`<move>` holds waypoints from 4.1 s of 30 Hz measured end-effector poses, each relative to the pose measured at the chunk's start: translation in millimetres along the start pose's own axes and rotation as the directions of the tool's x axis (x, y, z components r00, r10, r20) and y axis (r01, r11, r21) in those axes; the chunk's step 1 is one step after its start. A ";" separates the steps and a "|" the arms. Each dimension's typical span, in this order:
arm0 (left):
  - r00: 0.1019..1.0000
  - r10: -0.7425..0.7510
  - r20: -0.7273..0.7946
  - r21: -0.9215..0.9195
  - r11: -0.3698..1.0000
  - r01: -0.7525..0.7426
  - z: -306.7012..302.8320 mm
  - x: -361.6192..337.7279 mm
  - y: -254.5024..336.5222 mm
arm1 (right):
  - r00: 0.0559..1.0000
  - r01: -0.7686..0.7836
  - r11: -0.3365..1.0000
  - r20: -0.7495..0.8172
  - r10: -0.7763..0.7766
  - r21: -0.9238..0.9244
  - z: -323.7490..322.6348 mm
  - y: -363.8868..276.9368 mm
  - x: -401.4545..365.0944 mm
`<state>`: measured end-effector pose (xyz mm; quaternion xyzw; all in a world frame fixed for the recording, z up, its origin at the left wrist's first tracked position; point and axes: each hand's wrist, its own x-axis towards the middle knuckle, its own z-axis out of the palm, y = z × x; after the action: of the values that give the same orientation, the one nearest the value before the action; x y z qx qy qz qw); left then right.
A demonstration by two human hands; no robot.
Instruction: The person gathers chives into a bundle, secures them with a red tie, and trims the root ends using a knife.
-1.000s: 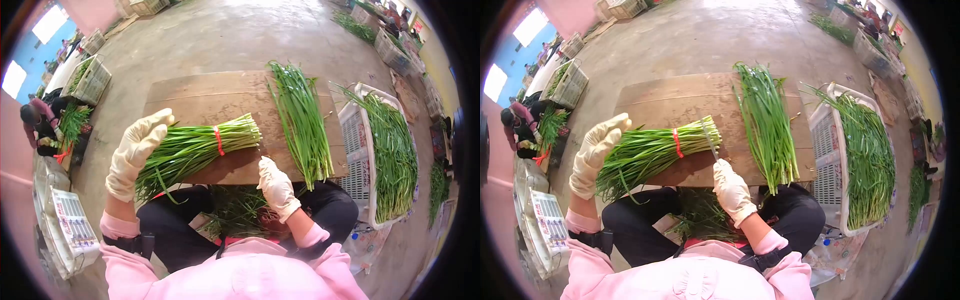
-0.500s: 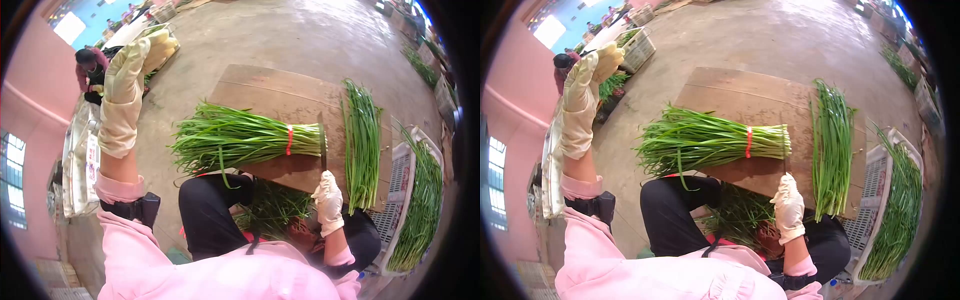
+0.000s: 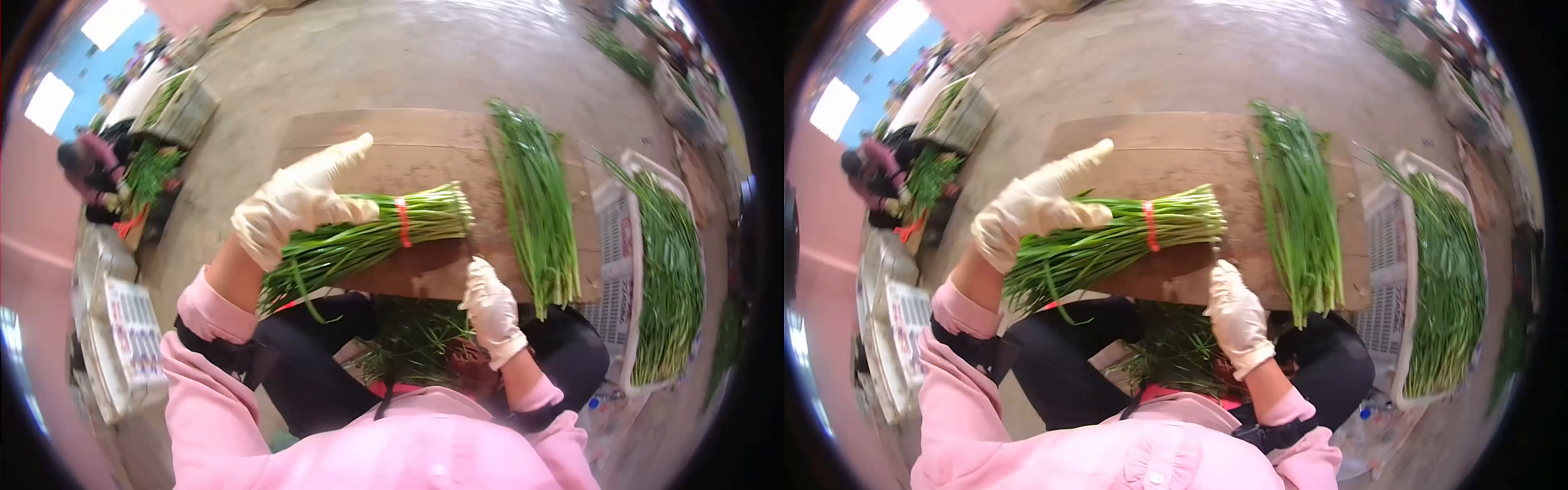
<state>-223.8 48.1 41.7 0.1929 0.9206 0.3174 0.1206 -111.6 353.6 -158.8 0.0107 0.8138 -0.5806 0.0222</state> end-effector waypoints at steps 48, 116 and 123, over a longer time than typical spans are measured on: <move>0.902 -0.229 0.366 -0.069 0.960 0.271 97.7 114.8 -11.3 | 0.969 -0.236 0.967 0.094 0.227 0.094 -21.8 -46.2 4.4; 0.954 -0.275 0.118 0.442 0.875 0.197 150.8 111.7 -1.1 | 0.974 -0.215 0.913 -0.008 0.226 -0.346 -12.1 -57.0 20.1; 0.948 -0.291 0.132 0.439 0.874 0.208 146.6 114.0 -0.1 | 0.924 -0.352 0.895 0.050 0.379 -0.275 -4.9 -76.0 47.6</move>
<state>-275.5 176.1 -82.6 0.1234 0.9681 0.0737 0.2055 -162.6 333.1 -87.7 0.1307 0.8642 -0.4537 0.1739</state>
